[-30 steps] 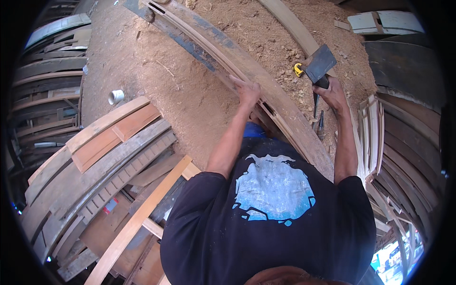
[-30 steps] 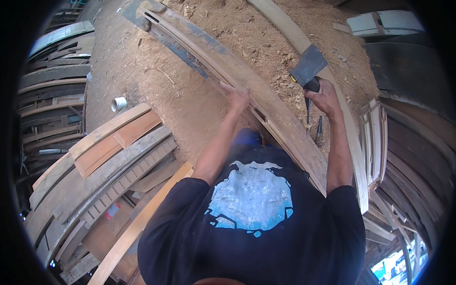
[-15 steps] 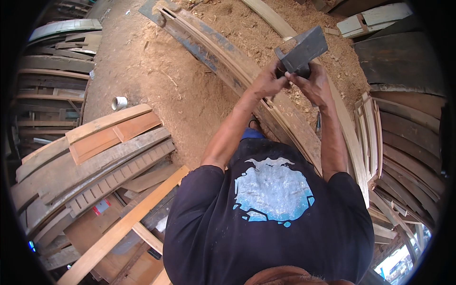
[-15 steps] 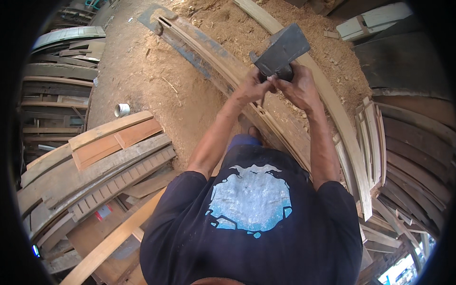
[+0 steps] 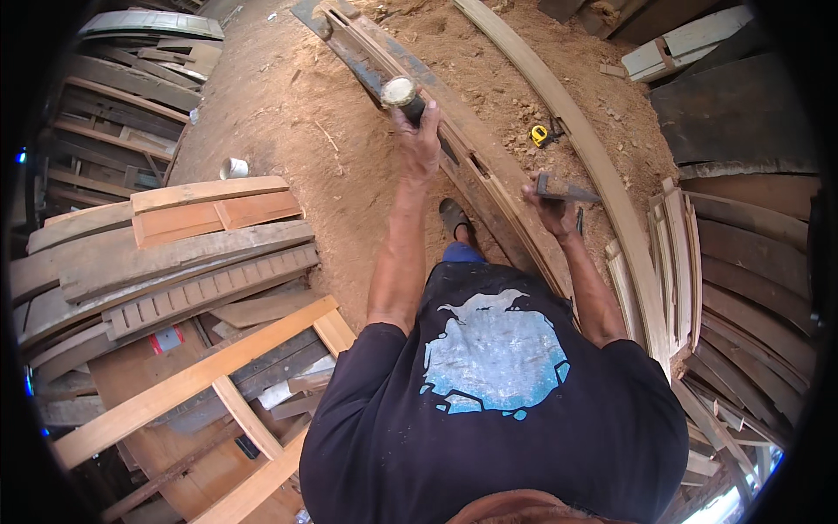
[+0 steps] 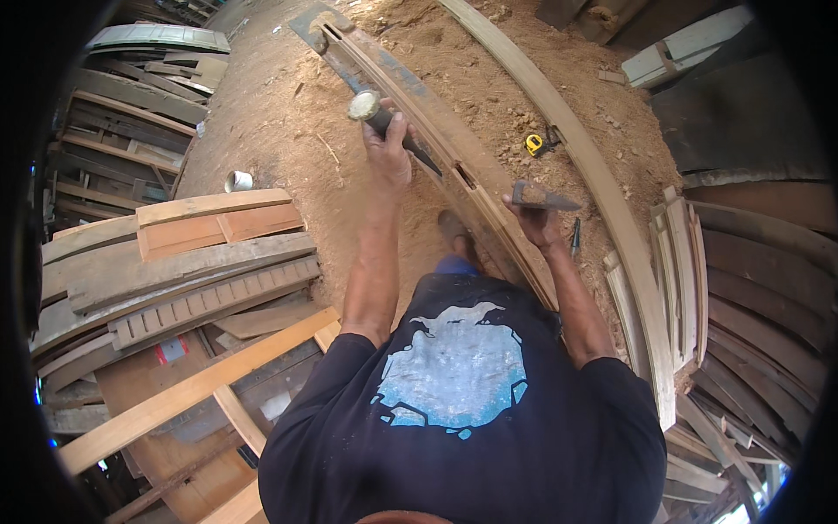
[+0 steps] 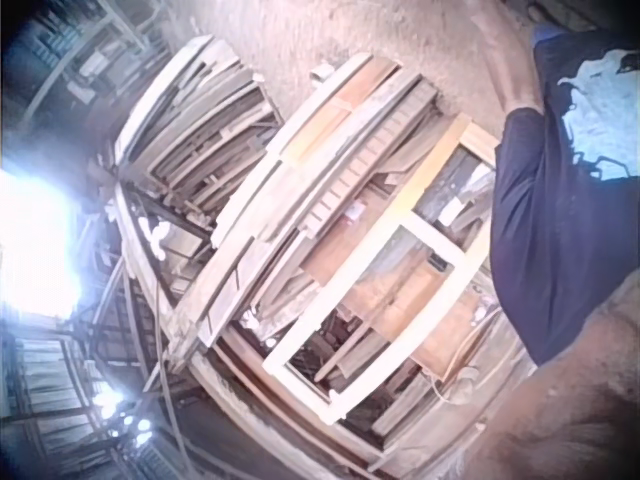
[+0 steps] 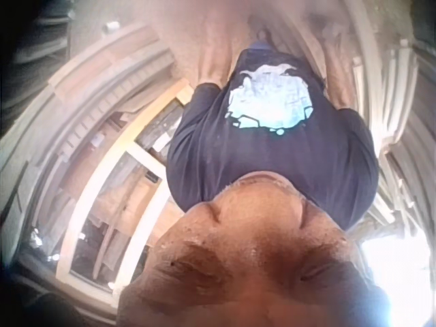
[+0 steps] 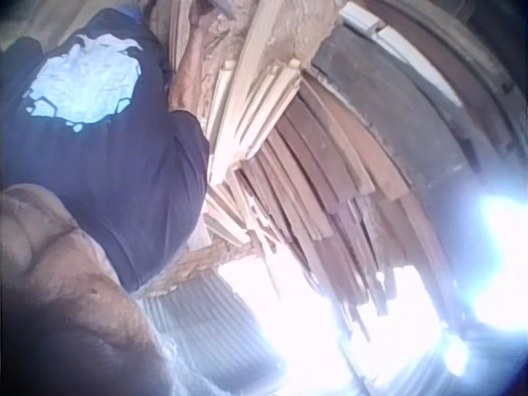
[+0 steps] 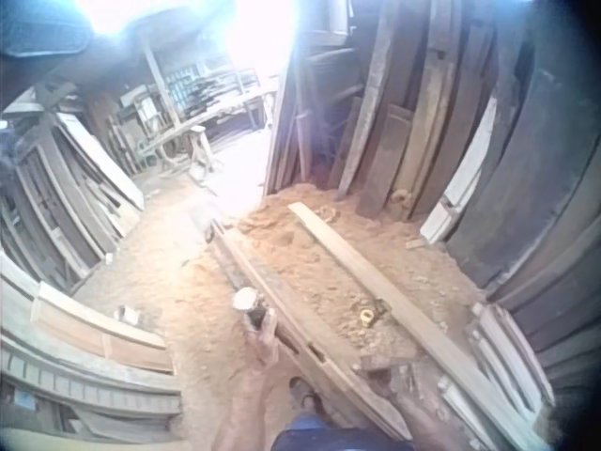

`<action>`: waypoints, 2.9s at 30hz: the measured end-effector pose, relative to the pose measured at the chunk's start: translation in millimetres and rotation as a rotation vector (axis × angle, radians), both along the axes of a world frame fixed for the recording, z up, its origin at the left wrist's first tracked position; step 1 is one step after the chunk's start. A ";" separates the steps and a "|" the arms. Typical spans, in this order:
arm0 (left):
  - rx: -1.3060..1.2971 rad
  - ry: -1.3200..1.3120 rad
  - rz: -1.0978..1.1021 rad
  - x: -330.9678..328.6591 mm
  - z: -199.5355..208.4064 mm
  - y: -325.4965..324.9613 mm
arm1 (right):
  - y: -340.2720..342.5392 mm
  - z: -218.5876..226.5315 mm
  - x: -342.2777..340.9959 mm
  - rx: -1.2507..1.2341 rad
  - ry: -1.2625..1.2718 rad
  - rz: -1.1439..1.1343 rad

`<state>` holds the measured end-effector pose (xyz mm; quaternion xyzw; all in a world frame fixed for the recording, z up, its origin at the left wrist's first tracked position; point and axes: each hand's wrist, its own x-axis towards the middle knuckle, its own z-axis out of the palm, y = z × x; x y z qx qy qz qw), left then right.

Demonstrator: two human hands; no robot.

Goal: The person uses a small axe to repeatedly strike a cylindrical wooden dowel placed on a long plank. They adjust the dowel's position and continue striking it to shape the wood.

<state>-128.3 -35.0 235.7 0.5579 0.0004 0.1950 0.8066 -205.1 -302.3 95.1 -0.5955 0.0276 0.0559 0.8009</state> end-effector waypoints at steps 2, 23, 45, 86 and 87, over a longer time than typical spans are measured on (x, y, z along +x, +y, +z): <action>-0.084 -0.043 -0.011 -2.6 -1.8 1.8 | 5.6 3.5 -6.6 -0.223 0.009 0.009; 0.378 0.102 0.042 40.3 -26.0 -8.1 | -1.1 222.2 31.5 -0.436 -0.312 -0.155; 0.579 0.078 -0.086 36.4 -13.3 -38.9 | -17.2 281.1 30.7 -0.105 -0.573 -0.242; 0.536 0.228 -0.414 18.7 -34.2 -36.9 | 18.2 287.4 79.4 -0.525 -0.791 -0.192; 0.530 0.205 -0.419 20.2 -36.9 -38.0 | 21.0 272.8 82.9 -0.515 -0.839 -0.196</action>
